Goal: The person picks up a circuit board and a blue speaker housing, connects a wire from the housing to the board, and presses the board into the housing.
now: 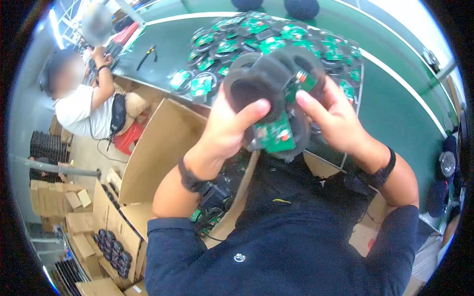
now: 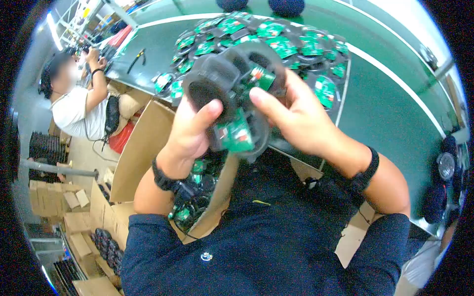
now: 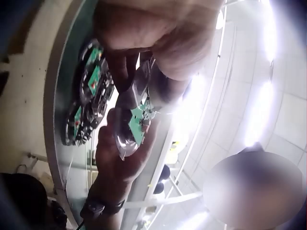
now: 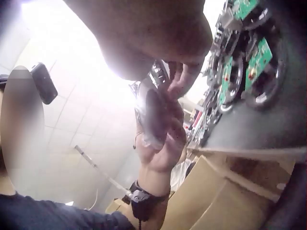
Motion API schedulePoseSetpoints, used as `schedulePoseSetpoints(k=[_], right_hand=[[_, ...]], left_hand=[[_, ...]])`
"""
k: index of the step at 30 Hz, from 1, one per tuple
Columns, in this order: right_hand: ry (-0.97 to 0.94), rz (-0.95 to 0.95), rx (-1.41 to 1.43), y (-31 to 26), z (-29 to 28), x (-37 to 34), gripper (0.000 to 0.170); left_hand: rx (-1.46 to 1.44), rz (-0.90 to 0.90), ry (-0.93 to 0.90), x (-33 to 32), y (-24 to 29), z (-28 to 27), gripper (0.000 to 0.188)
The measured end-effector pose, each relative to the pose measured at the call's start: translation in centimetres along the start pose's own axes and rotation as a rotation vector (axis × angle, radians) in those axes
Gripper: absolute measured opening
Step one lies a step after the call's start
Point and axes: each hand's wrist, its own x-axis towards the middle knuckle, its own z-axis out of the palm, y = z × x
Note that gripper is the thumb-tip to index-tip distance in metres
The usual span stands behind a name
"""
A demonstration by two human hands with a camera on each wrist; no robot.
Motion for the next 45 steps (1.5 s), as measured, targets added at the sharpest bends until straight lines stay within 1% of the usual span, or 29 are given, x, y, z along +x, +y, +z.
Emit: schedulePoseSetpoints(k=[1, 2, 3, 5, 9, 10, 11, 13, 14, 15, 17, 19, 21, 22, 24, 27, 28, 29, 31, 32, 33, 35, 37, 38, 39, 41, 42, 43, 45], right_hand=[[0.073, -0.191, -0.012, 0.8, -0.8, 0.7, 0.045], [0.125, -0.206, -0.050, 0.9, -2.3, 1.3, 0.038], [0.125, -0.078, -0.062, 0.1, -3.9, 1.4, 0.033], [0.201, -0.028, -0.136, -0.1, -6.4, 2.2, 0.029], [0.350, -0.108, -0.193, -1.0, -7.3, 2.4, 0.029], [0.352, -0.157, -0.299, -0.7, -8.6, 2.7, 0.035], [0.351, -0.158, -0.300, -0.9, -9.2, 2.5, 0.035], [0.262, -0.210, -0.497, -1.2, -10.1, 2.4, 0.043], [0.097, -0.118, -0.591, -1.7, -10.9, 2.3, 0.050], [-0.037, -0.079, -0.637, -2.4, -10.5, 2.0, 0.047], [-0.246, -0.146, -0.933, -3.4, -9.3, 2.5, 0.044], [-0.335, -0.244, -1.065, -2.4, -8.7, 3.2, 0.040], [-0.351, -0.137, -1.232, -2.8, -7.9, 3.9, 0.044], [-0.351, -0.143, -1.232, -2.5, -7.9, 3.9, 0.044], [-0.130, -0.486, -1.468, -1.4, -8.1, 3.8, 0.046], [-0.037, -0.576, -1.492, -0.1, -7.9, 3.1, 0.044], [0.036, -0.671, -1.498, 0.0, -7.6, 2.9, 0.037], [0.037, -0.676, -1.498, 0.1, -7.5, 2.7, 0.037], [0.108, -0.708, -1.238, 0.2, -7.1, 2.1, 0.034], [0.123, -0.601, -1.024, 0.1, -6.1, 1.1, 0.030], [0.017, -0.220, -0.779, -1.0, -5.0, -0.2, 0.037], [-0.054, 0.094, -0.551, -1.9, -3.5, -1.6, 0.047], [-0.094, -0.056, -0.294, -0.1, -2.5, -1.7, 0.055], [-0.114, 0.079, -0.140, -0.2, -2.7, -1.9, 0.050], [-0.109, 0.079, -0.143, -0.8, -3.0, -1.9, 0.050], [-0.126, 0.272, -0.152, -1.6, -3.9, -1.8, 0.044], [-0.140, 0.221, -0.120, -0.4, -5.2, -1.6, 0.040], [-0.076, 0.032, -0.151, -0.2, -5.9, -1.6, 0.040], [0.041, 0.019, -0.243, -1.1, -9.2, -0.7, 0.044]], left_hand=[[-0.062, -0.042, -0.006, 1.4, -0.6, 1.2, 0.064], [-0.078, -0.008, -0.012, 2.9, -1.2, 2.2, 0.060], [-0.092, 0.024, -0.013, 4.2, -1.7, 3.0, 0.057], [-0.121, -0.015, 0.030, 5.5, -2.6, 4.0, 0.050], [-0.154, 0.030, 0.124, 6.1, -4.0, 4.5, 0.044], [-0.128, 0.040, 0.155, 5.7, -3.9, 4.2, 0.041], [-0.102, 0.050, 0.187, 5.3, -3.6, 3.8, 0.039], [-0.124, 0.051, 0.226, 4.0, -2.1, 2.8, 0.045], [-0.116, 0.067, 0.272, 3.5, -1.7, 2.1, 0.046], [-0.106, 0.082, 0.317, 3.0, -1.4, 1.5, 0.047], [-0.093, 0.084, 0.348, 1.9, -1.1, 0.5, 0.048], [-0.081, 0.088, 0.378, 1.2, -1.3, 0.0, 0.048], [-0.047, 0.100, 0.382, 0.6, -1.8, -0.1, 0.048], [0.006, 0.136, 0.400, 0.6, -2.0, 0.2, 0.046], [0.021, 0.134, 0.426, 0.3, -2.7, 0.6, 0.043], [-0.019, 0.150, 0.476, 0.4, -3.4, 1.7, 0.044], [0.028, 0.181, 0.476, 0.6, -3.5, 1.8, 0.045], [0.076, 0.211, 0.476, 0.8, -3.7, 1.9, 0.045], [0.061, 0.246, 0.501, 1.1, -3.8, 2.4, 0.047], [0.046, 0.275, 0.530, 1.2, -4.0, 2.7, 0.048], [0.047, 0.283, 0.534, 1.3, -4.0, 3.3, 0.048], [0.060, 0.337, 0.565, 1.4, -3.8, 4.9, 0.051], [0.089, 0.349, 0.527, 1.4, -4.0, 6.1, 0.052], [0.072, 0.362, 0.494, 1.4, -4.1, 6.6, 0.051], [0.055, 0.375, 0.461, 1.5, -4.3, 6.9, 0.050], [0.083, 0.385, 0.475, 1.9, -5.5, 5.9, 0.048], [0.021, 0.333, 0.503, 1.9, -5.5, 5.4, 0.047], [-0.041, 0.283, 0.532, 1.9, -5.5, 4.9, 0.045], [-0.020, 0.240, 0.530, 1.0, -5.5, 4.0, 0.042]])
